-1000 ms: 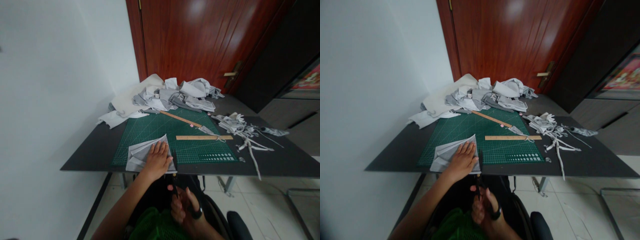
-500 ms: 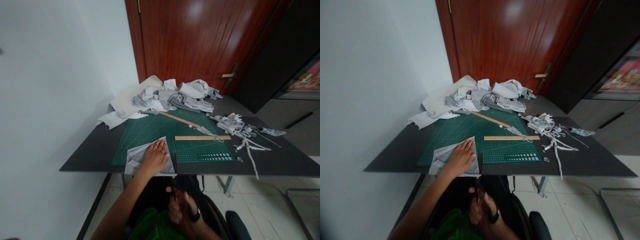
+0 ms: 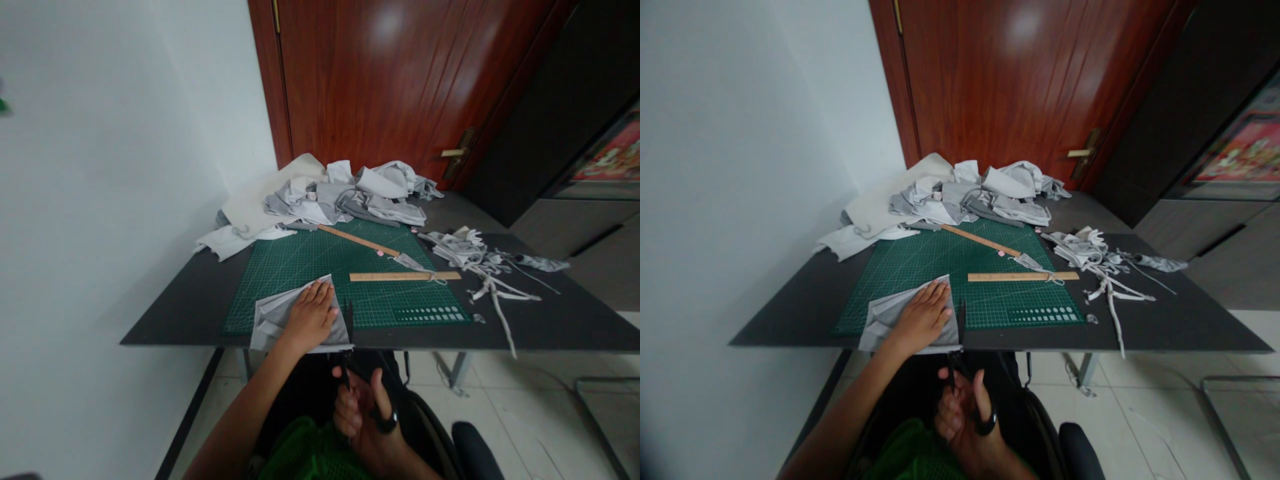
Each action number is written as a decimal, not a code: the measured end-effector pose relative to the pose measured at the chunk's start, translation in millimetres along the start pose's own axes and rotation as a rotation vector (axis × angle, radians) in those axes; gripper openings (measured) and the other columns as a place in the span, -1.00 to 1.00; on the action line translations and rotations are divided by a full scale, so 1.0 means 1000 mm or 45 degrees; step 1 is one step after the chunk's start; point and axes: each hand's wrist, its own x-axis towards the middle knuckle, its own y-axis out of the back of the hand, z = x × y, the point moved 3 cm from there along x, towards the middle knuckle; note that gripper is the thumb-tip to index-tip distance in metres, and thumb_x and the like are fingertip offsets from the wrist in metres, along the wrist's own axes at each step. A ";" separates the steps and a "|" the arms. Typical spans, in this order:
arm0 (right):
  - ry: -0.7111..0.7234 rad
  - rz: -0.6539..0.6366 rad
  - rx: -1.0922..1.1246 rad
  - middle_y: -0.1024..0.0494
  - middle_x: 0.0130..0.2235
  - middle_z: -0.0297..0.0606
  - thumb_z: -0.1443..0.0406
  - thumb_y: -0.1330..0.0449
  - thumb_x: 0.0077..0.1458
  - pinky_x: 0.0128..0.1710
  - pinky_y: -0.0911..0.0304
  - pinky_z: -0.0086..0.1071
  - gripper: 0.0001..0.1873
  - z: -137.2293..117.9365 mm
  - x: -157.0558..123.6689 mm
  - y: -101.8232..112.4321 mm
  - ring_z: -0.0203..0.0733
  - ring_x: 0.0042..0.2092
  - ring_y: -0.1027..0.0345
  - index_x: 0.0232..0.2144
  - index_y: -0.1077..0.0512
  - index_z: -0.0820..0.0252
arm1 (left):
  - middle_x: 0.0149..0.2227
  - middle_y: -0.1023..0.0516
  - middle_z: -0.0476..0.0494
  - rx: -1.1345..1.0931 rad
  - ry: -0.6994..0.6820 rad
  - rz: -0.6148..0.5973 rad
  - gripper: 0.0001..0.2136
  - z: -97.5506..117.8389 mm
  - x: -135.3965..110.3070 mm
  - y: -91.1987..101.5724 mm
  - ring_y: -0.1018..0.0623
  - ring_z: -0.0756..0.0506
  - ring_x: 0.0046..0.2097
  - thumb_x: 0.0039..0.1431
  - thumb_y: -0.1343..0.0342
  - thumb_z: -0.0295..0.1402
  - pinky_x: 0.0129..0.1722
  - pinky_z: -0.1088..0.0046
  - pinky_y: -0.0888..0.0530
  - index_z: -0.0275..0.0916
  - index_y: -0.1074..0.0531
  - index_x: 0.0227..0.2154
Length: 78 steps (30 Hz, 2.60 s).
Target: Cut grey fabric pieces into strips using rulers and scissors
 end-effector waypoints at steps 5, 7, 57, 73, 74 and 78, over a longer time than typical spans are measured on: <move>0.011 0.043 -0.056 -0.18 -0.55 -0.55 -0.22 -0.30 0.07 -0.64 0.12 -0.55 -0.29 0.000 -0.002 0.009 -0.50 -0.60 0.23 -0.08 -0.54 0.28 | 0.43 -0.18 -0.24 -0.015 0.007 -0.030 -0.47 0.002 0.000 0.004 -0.11 -0.24 0.47 0.45 0.17 -0.20 0.43 0.12 -0.12 -0.33 -0.19 0.38; 0.002 0.103 -0.084 -0.16 -0.56 -0.58 -0.21 -0.33 0.04 -0.67 0.16 -0.57 -0.30 0.002 -0.002 0.018 -0.52 -0.62 0.26 -0.07 -0.53 0.27 | 0.44 -0.18 -0.24 -0.016 0.009 -0.032 -0.46 0.002 -0.001 0.005 -0.11 -0.24 0.47 0.45 0.16 -0.20 0.43 0.13 -0.11 -0.34 -0.18 0.38; -0.028 0.016 -0.013 -0.21 -0.57 -0.57 -0.21 -0.32 0.06 -0.64 0.16 -0.56 -0.30 -0.023 0.014 -0.004 -0.51 -0.60 0.28 -0.16 -0.52 0.35 | 0.44 -0.14 -0.37 0.001 -0.117 0.000 -0.42 0.011 -0.014 -0.005 -0.12 -0.24 0.47 0.47 0.18 -0.15 0.44 0.17 -0.10 -0.45 -0.15 0.37; -0.173 -0.086 -0.073 -0.23 -0.63 -0.64 -0.22 -0.39 -0.08 -0.74 0.11 -0.59 -0.32 -0.009 -0.005 0.034 -0.55 -0.72 0.20 -0.15 -0.49 0.17 | 0.45 -0.12 -0.31 -0.063 -0.166 0.019 -0.41 0.031 -0.035 -0.002 -0.09 -0.22 0.48 0.48 0.21 -0.09 0.43 0.16 -0.09 -0.35 -0.11 0.40; -0.199 -0.177 -0.053 -0.21 -0.65 -0.66 -0.23 -0.39 -0.09 -0.76 0.12 -0.59 -0.31 -0.006 -0.008 0.041 -0.55 -0.74 0.23 -0.12 -0.49 0.13 | 0.45 -0.12 -0.31 -0.073 -0.189 0.011 -0.41 0.035 -0.038 0.001 -0.09 -0.22 0.47 0.48 0.21 -0.07 0.43 0.16 -0.09 -0.35 -0.11 0.40; -0.222 -0.285 -0.001 -0.25 -0.65 -0.66 -0.22 -0.38 -0.06 -0.79 0.11 -0.60 -0.32 -0.001 -0.020 0.057 -0.56 -0.77 0.27 -0.06 -0.51 0.09 | 0.38 -0.29 -0.30 -0.129 -0.214 -0.003 -0.46 0.040 -0.034 0.012 -0.23 -0.23 0.41 0.49 0.20 -0.07 0.37 0.12 -0.19 -0.30 -0.22 0.34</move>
